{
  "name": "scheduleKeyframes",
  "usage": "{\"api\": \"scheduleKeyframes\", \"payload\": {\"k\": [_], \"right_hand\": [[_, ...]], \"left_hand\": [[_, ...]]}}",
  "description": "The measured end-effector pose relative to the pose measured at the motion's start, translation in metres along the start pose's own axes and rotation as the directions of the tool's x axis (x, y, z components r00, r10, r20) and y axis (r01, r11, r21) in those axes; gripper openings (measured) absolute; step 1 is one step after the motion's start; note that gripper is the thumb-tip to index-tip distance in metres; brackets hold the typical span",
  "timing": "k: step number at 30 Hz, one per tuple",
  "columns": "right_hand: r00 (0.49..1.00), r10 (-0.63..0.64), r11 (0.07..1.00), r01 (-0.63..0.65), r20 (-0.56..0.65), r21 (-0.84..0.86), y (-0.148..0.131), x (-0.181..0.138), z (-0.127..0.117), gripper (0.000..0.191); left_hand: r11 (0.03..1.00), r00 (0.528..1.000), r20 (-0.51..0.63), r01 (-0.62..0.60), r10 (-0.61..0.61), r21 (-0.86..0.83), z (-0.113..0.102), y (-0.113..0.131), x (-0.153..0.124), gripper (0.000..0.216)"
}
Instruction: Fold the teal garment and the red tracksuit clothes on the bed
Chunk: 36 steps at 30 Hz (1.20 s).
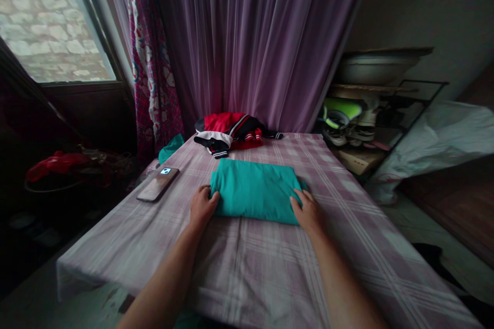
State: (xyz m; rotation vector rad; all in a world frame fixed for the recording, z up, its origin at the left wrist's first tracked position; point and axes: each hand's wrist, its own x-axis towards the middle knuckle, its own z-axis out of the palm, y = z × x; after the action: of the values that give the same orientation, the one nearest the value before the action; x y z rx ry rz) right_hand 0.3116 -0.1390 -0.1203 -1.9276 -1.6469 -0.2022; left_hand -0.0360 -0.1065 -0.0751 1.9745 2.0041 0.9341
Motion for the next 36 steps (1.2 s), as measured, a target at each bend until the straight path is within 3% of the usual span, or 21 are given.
{"api": "scheduleKeyframes", "payload": {"k": [6,14,17,20,23,27,32,36], "right_hand": [[0.996,0.007,0.998,-0.013,-0.092,-0.062,-0.009,-0.003,-0.002,0.041],[0.999,0.031,0.997,-0.032,-0.017,-0.075,-0.005,-0.001,-0.004,0.043],[1.0,0.031,0.997,-0.03,0.007,-0.07,-0.004,0.0,-0.003,0.042],[0.999,0.033,0.997,-0.032,0.004,-0.067,-0.003,0.0,-0.002,0.042],[1.0,0.016,0.998,-0.017,-0.011,-0.058,0.0,0.0,0.0,0.043],[1.0,-0.008,0.999,0.008,-0.01,-0.053,0.006,0.0,0.004,0.042],[0.998,-0.026,0.996,0.021,-0.056,-0.088,0.002,0.0,-0.001,0.041],[0.979,-0.066,0.99,0.04,-0.193,-0.136,-0.021,-0.002,-0.022,0.043]], "left_hand": [[0.999,0.999,0.025,0.024,-0.025,0.037,-0.003,0.004,-0.002,0.021],[0.998,0.998,0.047,0.042,-0.045,0.055,-0.003,0.004,-0.002,0.023],[0.998,0.998,0.016,0.059,-0.059,0.015,-0.001,0.001,-0.002,0.035],[0.999,0.999,-0.027,-0.022,0.021,-0.025,0.003,-0.003,-0.002,0.05],[0.992,0.991,-0.033,-0.128,0.127,-0.013,0.006,-0.006,-0.002,0.051],[0.992,0.993,-0.008,-0.121,0.121,0.032,0.01,-0.009,-0.002,0.047],[0.992,0.993,-0.023,-0.118,0.119,0.037,0.013,-0.01,-0.001,0.045],[0.992,0.992,-0.014,-0.124,0.125,0.025,0.012,-0.008,-0.002,0.042]]}}
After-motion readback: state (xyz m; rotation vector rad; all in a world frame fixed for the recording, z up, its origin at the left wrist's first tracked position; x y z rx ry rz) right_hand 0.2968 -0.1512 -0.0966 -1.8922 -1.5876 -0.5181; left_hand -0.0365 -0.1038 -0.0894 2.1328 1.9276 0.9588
